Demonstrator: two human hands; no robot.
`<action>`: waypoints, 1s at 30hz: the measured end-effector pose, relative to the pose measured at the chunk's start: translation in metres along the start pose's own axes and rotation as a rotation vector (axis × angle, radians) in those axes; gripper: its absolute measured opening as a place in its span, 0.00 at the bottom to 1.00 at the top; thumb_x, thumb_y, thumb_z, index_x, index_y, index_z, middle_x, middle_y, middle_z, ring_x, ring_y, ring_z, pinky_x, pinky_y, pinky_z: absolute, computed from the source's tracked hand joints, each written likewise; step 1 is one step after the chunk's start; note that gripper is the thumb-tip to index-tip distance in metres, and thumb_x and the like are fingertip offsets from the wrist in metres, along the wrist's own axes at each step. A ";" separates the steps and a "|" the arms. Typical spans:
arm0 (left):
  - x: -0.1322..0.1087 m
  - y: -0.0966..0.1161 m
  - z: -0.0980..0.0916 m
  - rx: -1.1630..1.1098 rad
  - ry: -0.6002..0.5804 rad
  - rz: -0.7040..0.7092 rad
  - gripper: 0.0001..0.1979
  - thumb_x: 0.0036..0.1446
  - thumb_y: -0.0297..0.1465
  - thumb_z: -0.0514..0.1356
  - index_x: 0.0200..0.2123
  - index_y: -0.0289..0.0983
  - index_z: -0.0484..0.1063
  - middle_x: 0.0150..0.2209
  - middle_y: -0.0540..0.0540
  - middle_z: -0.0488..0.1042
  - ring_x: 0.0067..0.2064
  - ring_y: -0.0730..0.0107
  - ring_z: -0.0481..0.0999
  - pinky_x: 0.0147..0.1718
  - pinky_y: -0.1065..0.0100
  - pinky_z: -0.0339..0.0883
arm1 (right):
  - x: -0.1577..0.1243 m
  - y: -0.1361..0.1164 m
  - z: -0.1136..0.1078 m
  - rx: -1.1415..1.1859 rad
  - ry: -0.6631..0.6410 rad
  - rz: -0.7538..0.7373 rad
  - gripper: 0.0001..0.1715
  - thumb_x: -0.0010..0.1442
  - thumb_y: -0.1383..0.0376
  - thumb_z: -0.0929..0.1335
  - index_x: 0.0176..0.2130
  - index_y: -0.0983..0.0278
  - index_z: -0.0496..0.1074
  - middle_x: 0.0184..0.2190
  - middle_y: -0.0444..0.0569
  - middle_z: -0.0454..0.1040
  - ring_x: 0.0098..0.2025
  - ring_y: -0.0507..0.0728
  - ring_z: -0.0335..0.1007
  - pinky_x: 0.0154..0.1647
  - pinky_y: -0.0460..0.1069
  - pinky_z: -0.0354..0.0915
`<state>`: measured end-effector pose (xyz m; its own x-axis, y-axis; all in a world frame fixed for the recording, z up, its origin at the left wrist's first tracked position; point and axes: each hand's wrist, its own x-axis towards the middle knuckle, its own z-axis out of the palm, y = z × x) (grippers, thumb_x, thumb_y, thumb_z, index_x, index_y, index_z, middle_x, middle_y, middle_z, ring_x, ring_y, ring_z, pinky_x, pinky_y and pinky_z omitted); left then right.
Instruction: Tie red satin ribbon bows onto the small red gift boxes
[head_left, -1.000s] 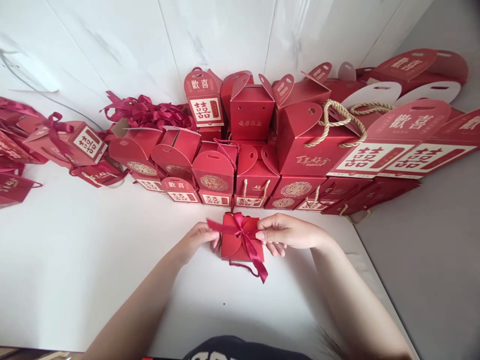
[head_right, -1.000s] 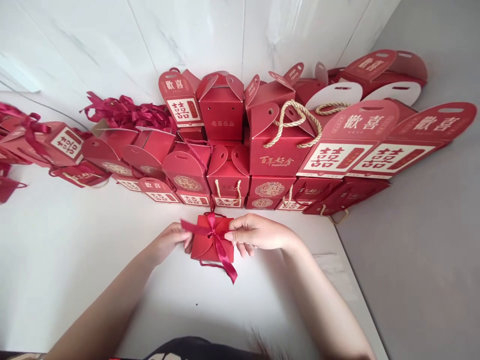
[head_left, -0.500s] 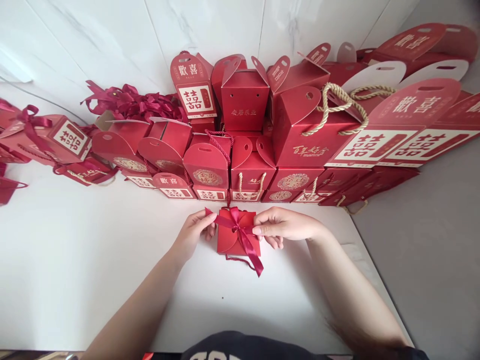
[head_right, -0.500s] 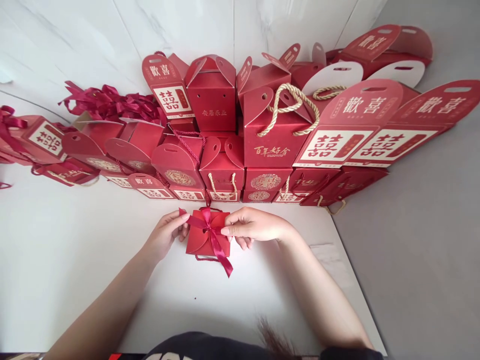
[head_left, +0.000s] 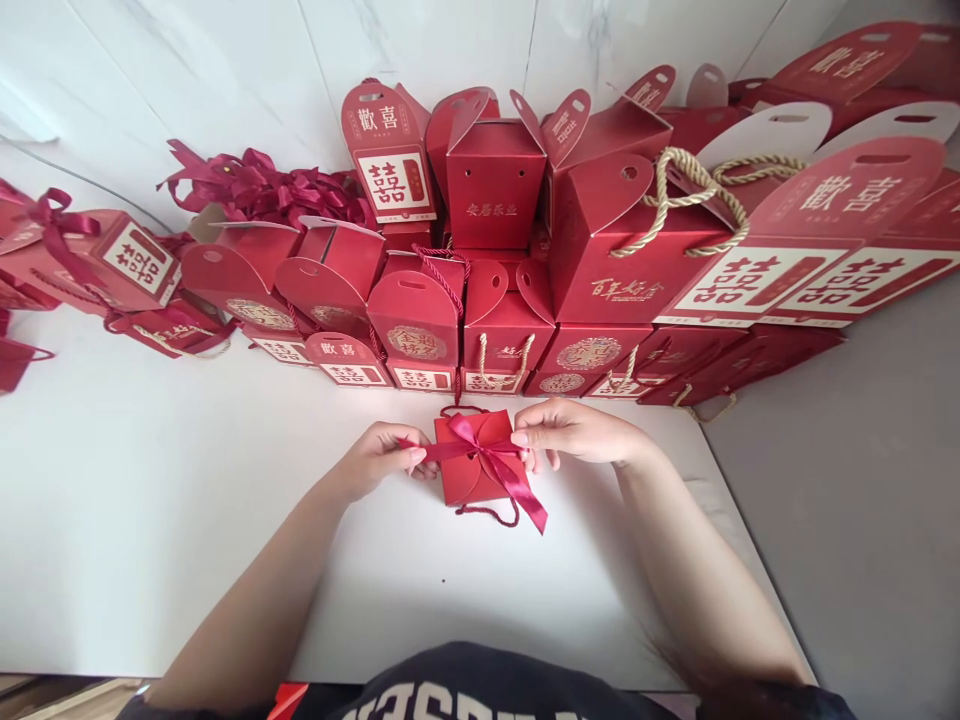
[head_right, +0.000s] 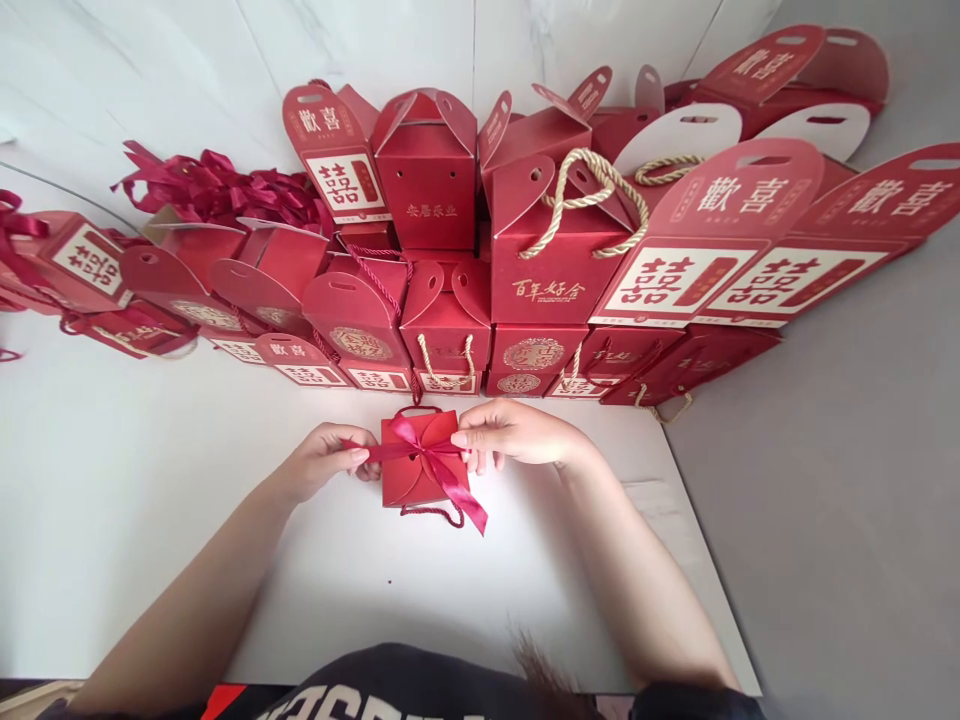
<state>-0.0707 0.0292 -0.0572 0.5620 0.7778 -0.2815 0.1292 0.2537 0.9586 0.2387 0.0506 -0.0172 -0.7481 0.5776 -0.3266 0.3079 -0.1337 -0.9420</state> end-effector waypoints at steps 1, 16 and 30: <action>0.001 -0.001 0.000 -0.020 -0.011 -0.006 0.13 0.57 0.35 0.62 0.25 0.34 0.72 0.30 0.46 0.78 0.31 0.70 0.76 0.33 0.70 0.69 | 0.001 0.001 0.000 0.011 -0.005 0.000 0.24 0.64 0.48 0.65 0.31 0.66 0.71 0.26 0.47 0.76 0.29 0.51 0.73 0.27 0.43 0.65; -0.014 0.063 -0.012 0.401 0.105 -0.021 0.16 0.60 0.41 0.59 0.48 0.41 0.70 0.26 0.53 0.65 0.28 0.72 0.64 0.28 0.73 0.57 | 0.008 -0.011 0.011 0.038 0.093 -0.094 0.23 0.62 0.47 0.67 0.32 0.64 0.67 0.15 0.39 0.69 0.17 0.48 0.64 0.19 0.42 0.59; 0.024 0.070 0.015 0.443 -0.152 0.071 0.18 0.48 0.37 0.68 0.42 0.38 0.69 0.20 0.59 0.56 0.22 0.79 0.53 0.25 0.74 0.50 | 0.002 -0.005 0.009 0.009 0.106 -0.098 0.24 0.60 0.46 0.68 0.30 0.65 0.68 0.20 0.42 0.71 0.21 0.48 0.63 0.24 0.44 0.63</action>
<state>-0.0362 0.0568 0.0043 0.6911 0.6829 -0.2369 0.4038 -0.0930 0.9101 0.2301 0.0448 -0.0134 -0.7080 0.6700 -0.2234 0.2311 -0.0791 -0.9697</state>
